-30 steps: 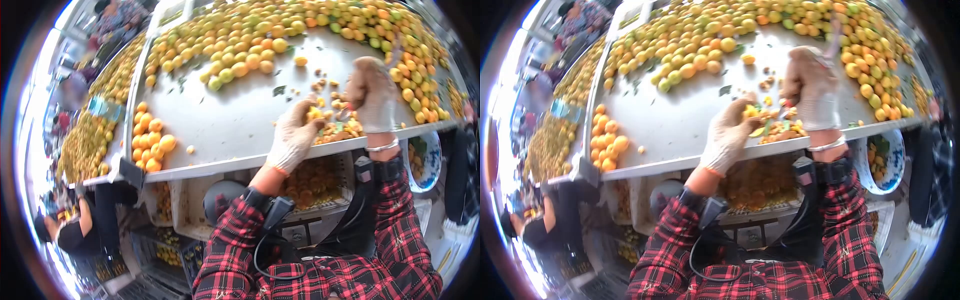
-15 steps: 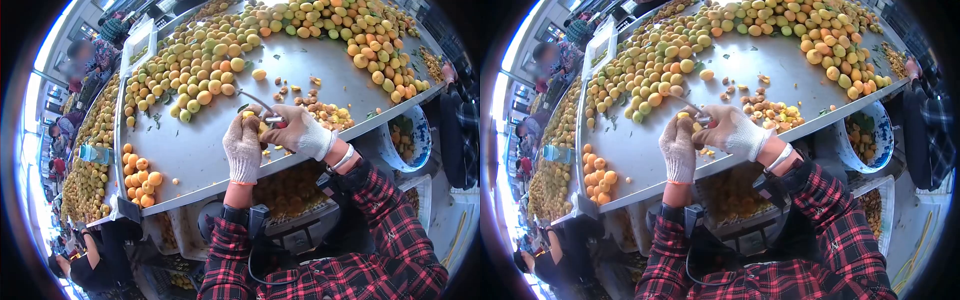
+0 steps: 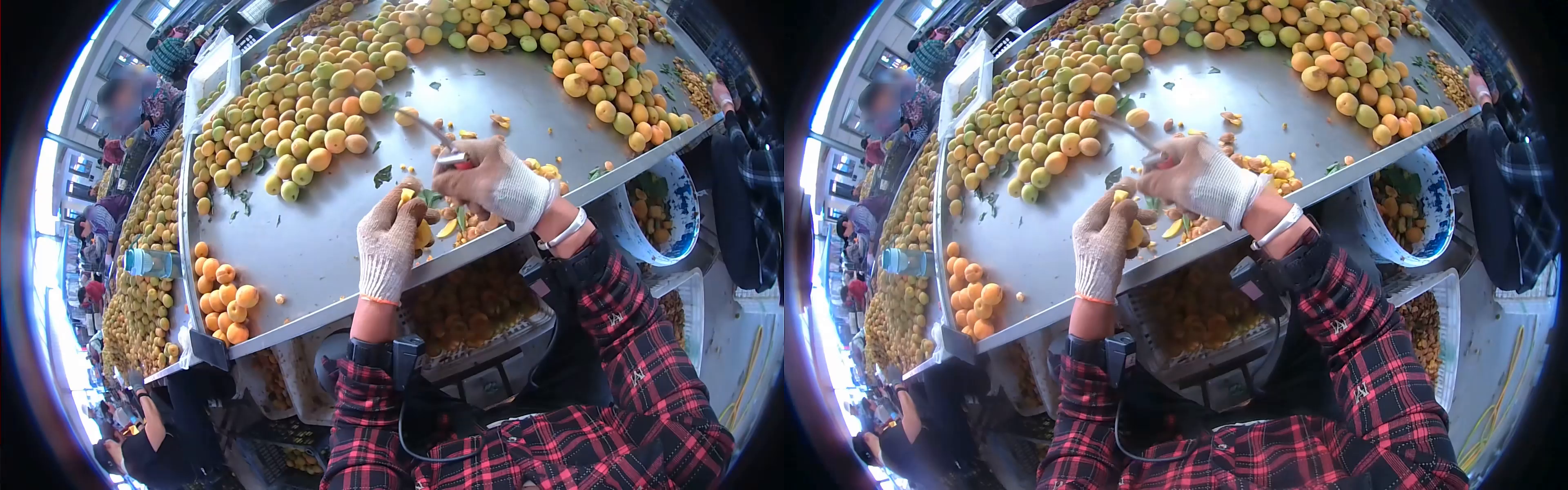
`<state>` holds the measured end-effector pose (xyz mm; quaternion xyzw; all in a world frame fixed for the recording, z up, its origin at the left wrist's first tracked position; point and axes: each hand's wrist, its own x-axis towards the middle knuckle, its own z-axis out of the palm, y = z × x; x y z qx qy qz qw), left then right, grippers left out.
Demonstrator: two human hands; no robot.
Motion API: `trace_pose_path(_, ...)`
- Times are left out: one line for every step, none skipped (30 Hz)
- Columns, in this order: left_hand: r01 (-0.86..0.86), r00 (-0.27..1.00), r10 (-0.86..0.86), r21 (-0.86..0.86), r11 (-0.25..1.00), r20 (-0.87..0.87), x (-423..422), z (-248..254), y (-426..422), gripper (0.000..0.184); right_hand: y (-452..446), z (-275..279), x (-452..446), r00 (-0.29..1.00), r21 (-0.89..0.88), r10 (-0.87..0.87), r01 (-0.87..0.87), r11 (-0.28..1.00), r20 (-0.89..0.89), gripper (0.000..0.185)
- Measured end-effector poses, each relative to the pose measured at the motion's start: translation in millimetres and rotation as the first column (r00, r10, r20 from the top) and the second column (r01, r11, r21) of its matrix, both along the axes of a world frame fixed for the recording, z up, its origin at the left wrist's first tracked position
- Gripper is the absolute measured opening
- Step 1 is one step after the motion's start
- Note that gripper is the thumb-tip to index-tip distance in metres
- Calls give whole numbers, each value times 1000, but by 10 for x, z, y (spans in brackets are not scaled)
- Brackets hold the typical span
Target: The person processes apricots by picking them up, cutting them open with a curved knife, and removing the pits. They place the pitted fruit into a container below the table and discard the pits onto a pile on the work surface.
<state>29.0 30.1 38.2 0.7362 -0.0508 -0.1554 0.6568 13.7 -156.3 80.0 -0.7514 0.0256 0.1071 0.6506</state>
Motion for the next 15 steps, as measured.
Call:
trace_pose_path(-18, 999, 18, 30, 999, 31, 0, 9, -13, 40, -37, 4, 18, 999, 40, -47, 47, 998, -5, 22)
trace_pose_path(2, 1000, -2, 120, 993, -1, 34, 21, -4, 49, -55, -29, 26, 994, 64, -97, 94, 994, 53, 20)
trace_pose_path(5, 1000, -5, 121, 993, 0, 39, -31, -8, 49, -77, -9, 19, 994, 65, -100, 97, 993, 54, 20)
trace_pose_path(44, 998, -47, 110, 993, 30, 45, -122, -2, 51, -106, 29, 8, 990, 72, -128, 124, 990, 51, 21)
trace_pose_path(83, 994, -89, 100, 992, 62, 41, -169, 0, 53, -134, 56, 3, 987, 79, -155, 151, 985, 50, 21)
trace_pose_path(75, 991, -88, 128, 989, 104, -20, -42, -38, 57, -154, 44, 19, 984, 100, -159, 151, 984, 83, 22)
trace_pose_path(78, 990, -92, 129, 989, 106, -28, -38, -10, 57, -188, 48, 20, 983, 102, -163, 154, 983, 86, 22)
trace_pose_path(163, 981, -175, 135, 977, 85, -13, -33, 49, 58, -224, 61, 16, 974, 133, -219, 209, 969, 61, 22)
trace_pose_path(245, 965, -256, 139, 959, 64, 16, -23, 99, 59, -249, 75, 12, 961, 163, -273, 264, 951, 35, 23)
trace_pose_path(379, 906, -331, 159, 912, -263, -24, 383, 72, 51, -268, 82, 14, 948, 231, -317, 301, 925, 31, 26)
trace_pose_path(382, 906, -334, 165, 909, -259, -5, 407, 112, 51, -297, 90, 23, 946, 237, -321, 305, 923, 35, 26)
trace_pose_path(545, 831, -525, 82, 835, -182, -1, 430, 155, 46, -334, 97, 30, 936, 236, -348, 326, 916, 59, 27)
trace_pose_path(693, 718, -690, 13, 720, -91, 11, 442, 164, 40, -365, 104, 32, 923, 235, -375, 348, 908, 80, 29)
trace_pose_path(638, 766, -643, 102, 763, 20, 76, 412, 121, 35, -382, 110, 21, 921, 240, -382, 354, 904, 81, 29)
trace_pose_path(478, 878, -478, 118, 870, -28, 135, 411, 11, 34, -380, 130, 3, 917, 288, -388, 349, 892, 93, 31)
